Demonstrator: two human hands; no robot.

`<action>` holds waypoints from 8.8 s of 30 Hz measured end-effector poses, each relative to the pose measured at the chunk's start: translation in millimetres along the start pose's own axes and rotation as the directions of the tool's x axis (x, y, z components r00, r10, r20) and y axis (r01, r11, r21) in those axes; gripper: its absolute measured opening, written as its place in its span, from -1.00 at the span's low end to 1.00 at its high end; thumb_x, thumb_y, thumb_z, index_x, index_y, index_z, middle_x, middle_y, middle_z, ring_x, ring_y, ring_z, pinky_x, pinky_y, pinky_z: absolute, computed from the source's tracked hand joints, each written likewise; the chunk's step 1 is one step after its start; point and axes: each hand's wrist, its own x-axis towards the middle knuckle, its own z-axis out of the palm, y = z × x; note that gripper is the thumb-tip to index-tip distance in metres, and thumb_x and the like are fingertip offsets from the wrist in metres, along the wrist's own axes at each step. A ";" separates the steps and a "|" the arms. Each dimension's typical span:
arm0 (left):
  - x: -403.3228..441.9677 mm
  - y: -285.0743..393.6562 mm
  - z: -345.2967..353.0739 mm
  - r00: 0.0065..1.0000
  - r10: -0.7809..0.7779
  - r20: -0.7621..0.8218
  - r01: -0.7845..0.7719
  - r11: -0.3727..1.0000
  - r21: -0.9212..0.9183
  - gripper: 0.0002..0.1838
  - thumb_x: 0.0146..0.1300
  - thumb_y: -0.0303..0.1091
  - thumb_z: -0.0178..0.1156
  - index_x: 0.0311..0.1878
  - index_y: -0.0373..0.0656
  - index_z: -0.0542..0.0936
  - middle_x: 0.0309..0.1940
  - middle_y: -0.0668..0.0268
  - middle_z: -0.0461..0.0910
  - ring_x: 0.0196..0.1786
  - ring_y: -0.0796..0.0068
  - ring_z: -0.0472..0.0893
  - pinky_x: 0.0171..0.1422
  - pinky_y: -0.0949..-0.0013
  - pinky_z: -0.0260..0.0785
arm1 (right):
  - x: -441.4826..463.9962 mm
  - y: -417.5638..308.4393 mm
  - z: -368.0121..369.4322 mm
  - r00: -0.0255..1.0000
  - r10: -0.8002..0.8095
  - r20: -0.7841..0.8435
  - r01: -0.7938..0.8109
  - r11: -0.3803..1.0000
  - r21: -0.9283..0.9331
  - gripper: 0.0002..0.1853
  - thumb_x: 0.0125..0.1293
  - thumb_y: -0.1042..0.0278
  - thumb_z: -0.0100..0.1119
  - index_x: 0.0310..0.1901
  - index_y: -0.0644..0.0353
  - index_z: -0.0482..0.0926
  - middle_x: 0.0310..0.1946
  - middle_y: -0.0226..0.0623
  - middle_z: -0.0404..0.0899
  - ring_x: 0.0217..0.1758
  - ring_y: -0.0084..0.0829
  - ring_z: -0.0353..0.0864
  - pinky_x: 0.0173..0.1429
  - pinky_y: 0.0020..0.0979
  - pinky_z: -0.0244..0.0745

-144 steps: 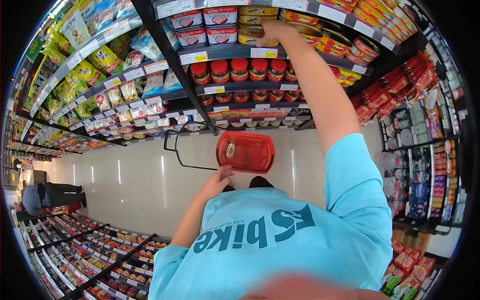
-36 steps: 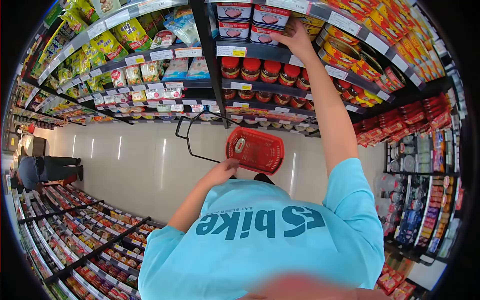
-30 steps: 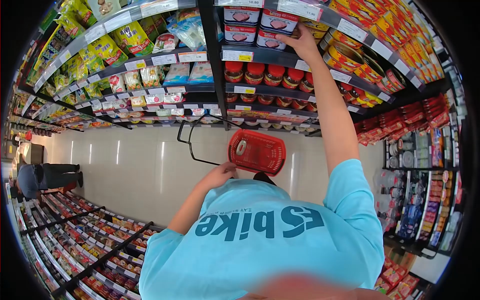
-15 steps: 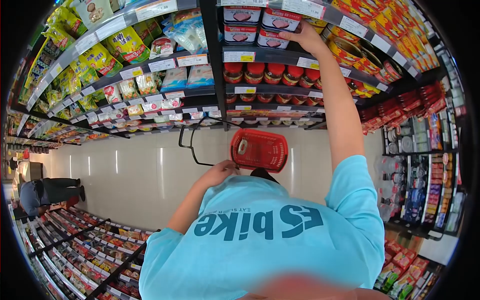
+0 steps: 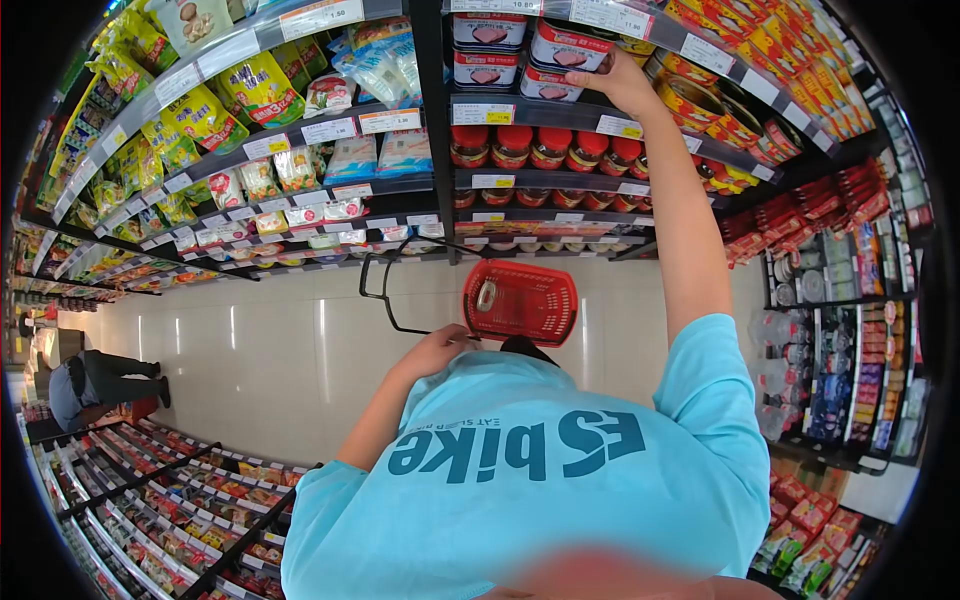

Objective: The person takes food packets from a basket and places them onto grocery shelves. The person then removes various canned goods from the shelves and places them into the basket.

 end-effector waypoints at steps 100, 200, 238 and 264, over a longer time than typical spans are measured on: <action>2.3 251.2 -28.0 0.514 0.799 -0.311 -0.666 0.601 0.442 -0.01 -0.05 -0.40 0.60 0.48 -0.20 0.29 0.45 0.06 0.38 0.50 0.11 0.36 0.54 0.09 0.20 | -164.4 -81.3 80.6 0.991 -0.033 0.131 0.021 0.995 0.097 -0.42 -0.05 0.52 0.63 0.07 0.22 0.63 -0.08 -0.34 0.72 -0.03 -0.53 0.66 0.14 -0.44 0.56; 321.9 -383.6 264.2 0.888 -0.399 -0.228 0.294 0.874 -0.387 -0.46 0.24 -0.36 0.24 0.29 -0.26 0.42 -0.05 0.17 0.69 0.09 0.16 0.67 0.22 0.20 0.50 | -501.5 748.1 547.7 0.426 0.888 0.173 -0.874 0.355 0.332 -0.36 0.35 0.05 0.46 0.30 0.29 0.51 0.10 -0.25 0.67 0.13 -0.44 0.65 0.23 -0.42 0.51; -42.9 -228.3 114.6 0.613 -0.367 -0.699 0.415 0.903 -0.110 -0.62 0.33 -0.19 0.17 0.11 -0.22 0.62 -0.08 0.03 0.74 0.01 0.08 0.73 0.13 0.12 0.55 | -65.3 4.9 83.5 0.967 -0.148 -0.207 0.208 0.927 0.312 -0.35 0.25 0.35 0.51 0.31 0.29 0.41 0.17 -0.14 0.58 0.27 -0.35 0.57 0.39 -0.30 0.45; -79.6 -274.5 -11.6 0.687 -0.540 -0.486 0.601 0.799 -0.039 -0.49 0.29 -0.07 0.19 0.22 -0.17 0.59 0.10 -0.02 0.69 0.17 0.01 0.66 0.27 0.13 0.49 | 55.2 10.3 94.1 0.992 -0.093 -0.081 0.110 0.967 0.229 -0.41 0.27 0.34 0.51 0.26 0.29 0.44 0.20 -0.16 0.62 0.26 -0.38 0.61 0.37 -0.33 0.50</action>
